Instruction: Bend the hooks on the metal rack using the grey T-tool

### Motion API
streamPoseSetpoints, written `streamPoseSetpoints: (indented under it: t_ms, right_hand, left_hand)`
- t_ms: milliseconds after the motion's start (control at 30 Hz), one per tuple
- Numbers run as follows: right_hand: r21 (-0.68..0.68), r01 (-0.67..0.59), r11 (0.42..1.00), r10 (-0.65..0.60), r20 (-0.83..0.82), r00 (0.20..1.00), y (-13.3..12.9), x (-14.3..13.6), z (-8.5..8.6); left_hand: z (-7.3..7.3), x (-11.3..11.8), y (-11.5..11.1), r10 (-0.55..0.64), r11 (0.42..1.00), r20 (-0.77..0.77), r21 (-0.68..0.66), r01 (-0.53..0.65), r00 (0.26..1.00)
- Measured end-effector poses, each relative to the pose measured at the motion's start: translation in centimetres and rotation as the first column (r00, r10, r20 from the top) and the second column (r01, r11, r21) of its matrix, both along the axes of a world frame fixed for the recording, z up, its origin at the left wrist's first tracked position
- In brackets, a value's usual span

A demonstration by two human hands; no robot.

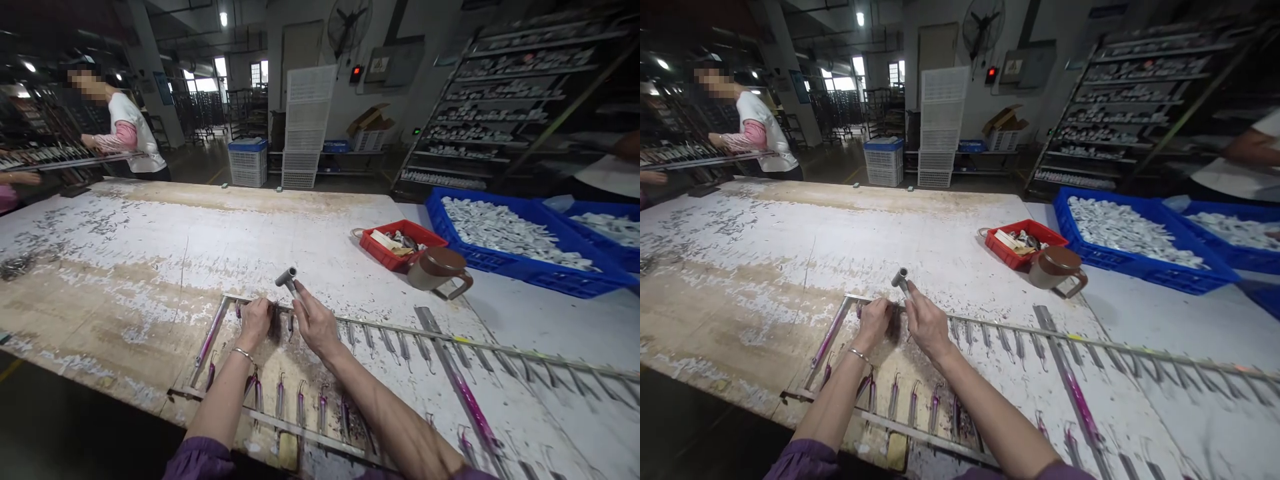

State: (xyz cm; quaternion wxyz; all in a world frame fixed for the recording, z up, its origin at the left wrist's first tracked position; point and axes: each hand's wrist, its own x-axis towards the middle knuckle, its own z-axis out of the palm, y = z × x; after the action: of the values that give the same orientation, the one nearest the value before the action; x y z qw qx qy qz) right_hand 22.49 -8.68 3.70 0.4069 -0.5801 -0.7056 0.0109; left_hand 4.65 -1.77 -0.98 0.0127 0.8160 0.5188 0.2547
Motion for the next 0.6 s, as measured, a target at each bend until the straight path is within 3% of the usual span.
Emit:
streamPoseSetpoints:
  t_ms: [67, 167, 233, 367, 433, 533, 600]
  right_hand:
    - [-0.055, -0.006, 0.998, 0.009, 0.037, 0.999, -0.1, 0.0, -0.2]
    - [-0.241, 0.016, 0.97, 0.018, 0.14, 0.99, 0.1, 0.2, -0.5]
    - [-0.201, 0.021, 0.979, 0.004, 0.126, 0.992, 0.2, 0.6, -0.1]
    - [0.03, 0.0, 1.0, -0.001, 0.034, 0.999, 0.2, 0.8, 0.3]
    - [-0.035, -0.005, 0.999, 0.007, 0.078, 0.997, 0.3, 0.6, -0.2]
    - [-0.237, 0.001, 0.972, 0.044, 0.185, 0.982, 0.5, 0.6, -0.7]
    - [-0.216, 0.003, 0.976, 0.033, 0.166, 0.986, 0.4, 0.9, -0.3]
  left_hand:
    - [0.0, 0.0, 0.0, 0.0, 1.0, 0.002, 0.007, 0.0, 1.0]
    - [0.0, 0.0, 0.0, -0.016, 1.0, 0.015, 0.019, 0.015, 1.0]
    - [0.0, -0.1, 0.0, -0.024, 1.0, 0.018, 0.021, 0.023, 1.0]
    - [-0.2, -0.1, 0.1, 0.001, 1.0, 0.004, 0.019, -0.001, 1.0]
    - [-0.2, -0.1, 0.1, 0.006, 1.0, -0.004, 0.023, -0.006, 1.0]
    - [-0.1, -0.1, 0.0, -0.001, 1.0, -0.009, 0.03, 0.001, 1.0]
    - [0.0, -0.1, 0.0, -0.015, 1.0, 0.009, 0.026, 0.015, 1.0]
